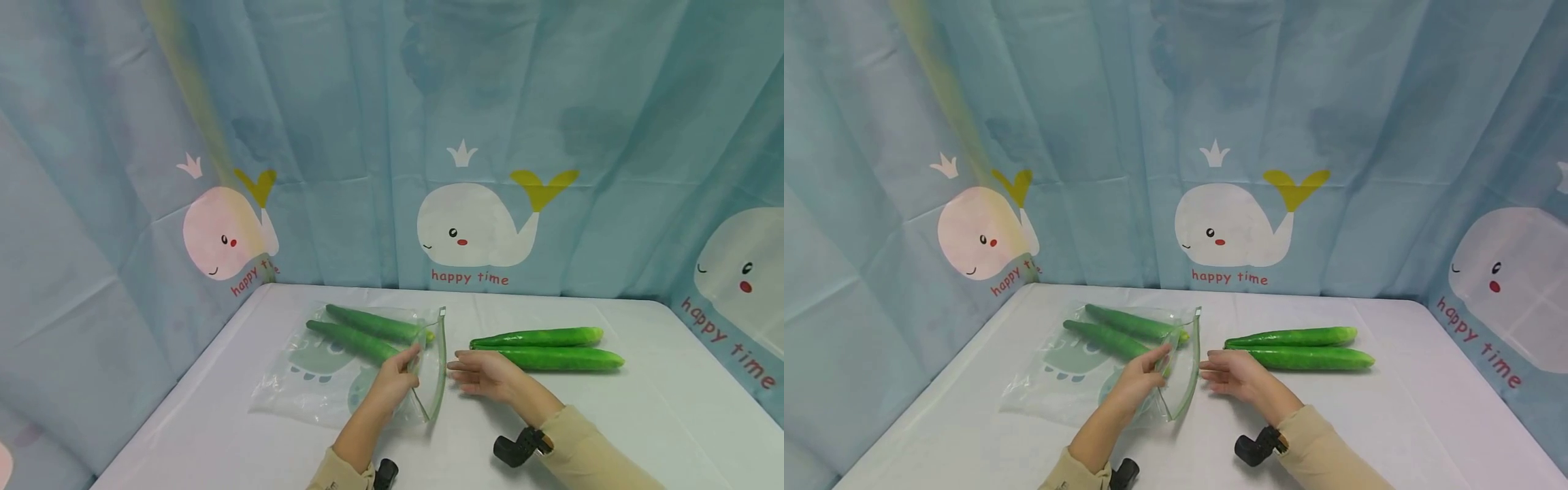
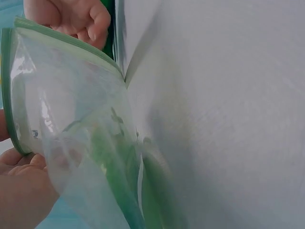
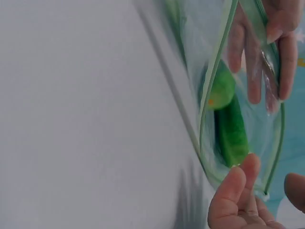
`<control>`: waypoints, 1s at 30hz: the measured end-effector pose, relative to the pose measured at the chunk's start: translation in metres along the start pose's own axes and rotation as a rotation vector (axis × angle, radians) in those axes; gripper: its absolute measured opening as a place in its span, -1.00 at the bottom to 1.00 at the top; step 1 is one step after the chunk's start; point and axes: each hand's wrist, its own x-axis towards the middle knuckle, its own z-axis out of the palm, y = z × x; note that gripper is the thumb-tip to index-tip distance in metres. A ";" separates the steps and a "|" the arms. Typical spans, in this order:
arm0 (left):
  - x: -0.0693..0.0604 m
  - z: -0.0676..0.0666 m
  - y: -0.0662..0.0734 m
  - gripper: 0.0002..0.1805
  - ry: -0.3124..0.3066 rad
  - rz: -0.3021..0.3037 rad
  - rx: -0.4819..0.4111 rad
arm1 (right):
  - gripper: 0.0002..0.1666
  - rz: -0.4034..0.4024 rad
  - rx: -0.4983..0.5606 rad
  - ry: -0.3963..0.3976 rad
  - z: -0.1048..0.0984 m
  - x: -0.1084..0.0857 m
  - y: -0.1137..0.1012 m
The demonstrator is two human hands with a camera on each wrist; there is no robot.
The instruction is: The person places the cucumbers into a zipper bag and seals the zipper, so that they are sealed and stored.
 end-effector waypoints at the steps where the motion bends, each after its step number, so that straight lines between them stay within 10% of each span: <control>1: 0.000 0.000 0.000 -0.24 0.000 -0.001 -0.003 | -0.31 -0.010 -0.015 0.000 -0.003 -0.003 -0.001; 20: -0.001 -0.001 -0.001 -0.25 0.012 0.005 -0.012 | -0.25 -0.187 -0.296 0.118 -0.075 -0.051 -0.028; 30: 0.003 -0.001 -0.003 -0.25 0.000 -0.009 -0.020 | -0.34 -0.367 -0.790 0.195 -0.118 -0.065 -0.040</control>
